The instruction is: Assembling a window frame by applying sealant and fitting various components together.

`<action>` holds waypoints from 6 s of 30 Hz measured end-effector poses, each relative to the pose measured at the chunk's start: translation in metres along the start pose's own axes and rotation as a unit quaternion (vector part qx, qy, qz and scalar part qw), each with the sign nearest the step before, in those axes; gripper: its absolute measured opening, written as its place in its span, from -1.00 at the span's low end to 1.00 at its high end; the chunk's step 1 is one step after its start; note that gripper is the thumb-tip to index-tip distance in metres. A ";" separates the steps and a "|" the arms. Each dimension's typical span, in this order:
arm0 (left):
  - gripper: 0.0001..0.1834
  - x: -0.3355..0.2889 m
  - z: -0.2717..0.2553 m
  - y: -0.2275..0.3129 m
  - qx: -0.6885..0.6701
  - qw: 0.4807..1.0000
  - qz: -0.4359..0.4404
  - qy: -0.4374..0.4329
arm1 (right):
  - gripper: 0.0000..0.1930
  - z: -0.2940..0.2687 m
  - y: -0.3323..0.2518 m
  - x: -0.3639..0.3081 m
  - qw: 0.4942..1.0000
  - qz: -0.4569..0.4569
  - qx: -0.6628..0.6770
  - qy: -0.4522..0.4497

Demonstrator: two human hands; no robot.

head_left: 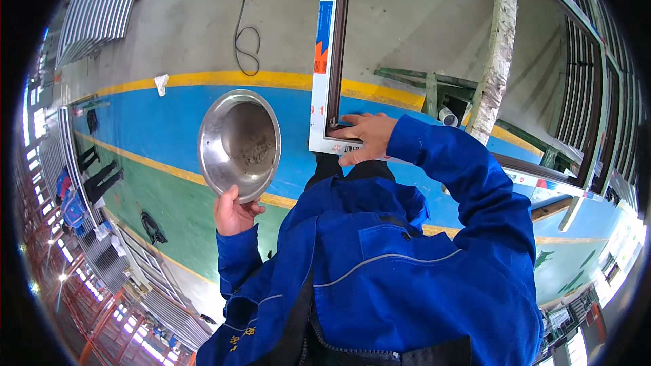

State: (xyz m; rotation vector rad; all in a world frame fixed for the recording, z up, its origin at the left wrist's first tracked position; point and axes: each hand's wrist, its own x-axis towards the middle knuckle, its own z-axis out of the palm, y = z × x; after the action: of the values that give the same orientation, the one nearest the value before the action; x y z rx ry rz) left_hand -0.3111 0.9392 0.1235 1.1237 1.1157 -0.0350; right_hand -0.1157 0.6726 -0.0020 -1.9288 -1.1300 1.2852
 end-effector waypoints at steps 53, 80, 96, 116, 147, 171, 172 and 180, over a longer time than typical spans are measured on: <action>-0.68 -0.003 -0.029 -0.015 -0.118 0.992 -0.023 -0.035 | -0.39 0.006 -0.005 0.011 0.945 0.032 0.326 -0.013; -0.73 0.001 -0.029 -0.018 -0.145 0.988 -0.026 -0.055 | -0.43 -0.009 -0.039 0.021 0.978 0.153 0.142 0.016; -0.73 0.001 -0.043 -0.032 -0.156 0.987 -0.024 -0.040 | -0.55 0.008 0.047 0.051 0.888 0.192 0.415 0.049; -0.69 0.006 -0.069 0.003 -0.101 0.993 0.021 -0.052 | -0.55 -0.047 -0.089 0.021 0.984 -0.028 0.122 0.128; -0.69 0.193 -0.104 0.166 0.058 0.957 0.032 -0.283 | -0.21 -0.097 -0.253 0.169 0.915 0.187 -0.323 0.155; -0.67 0.362 0.058 0.352 0.147 0.923 -0.010 -0.356 | -0.35 -0.245 -0.032 0.098 0.705 0.325 0.053 0.628; -0.67 0.369 0.067 0.359 0.150 0.920 -0.011 -0.362 | -0.36 -0.247 -0.025 0.100 0.703 0.335 0.092 0.621; -0.67 0.397 0.138 0.391 0.181 0.907 -0.004 -0.381 | -0.29 -0.275 -0.003 0.117 0.670 0.275 0.283 0.628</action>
State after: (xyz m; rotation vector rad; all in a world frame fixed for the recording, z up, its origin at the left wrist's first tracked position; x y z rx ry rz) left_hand 0.1874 1.2230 0.1066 1.2678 0.4094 -0.6588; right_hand 0.1587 0.7773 0.0533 -1.9632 0.5397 0.1559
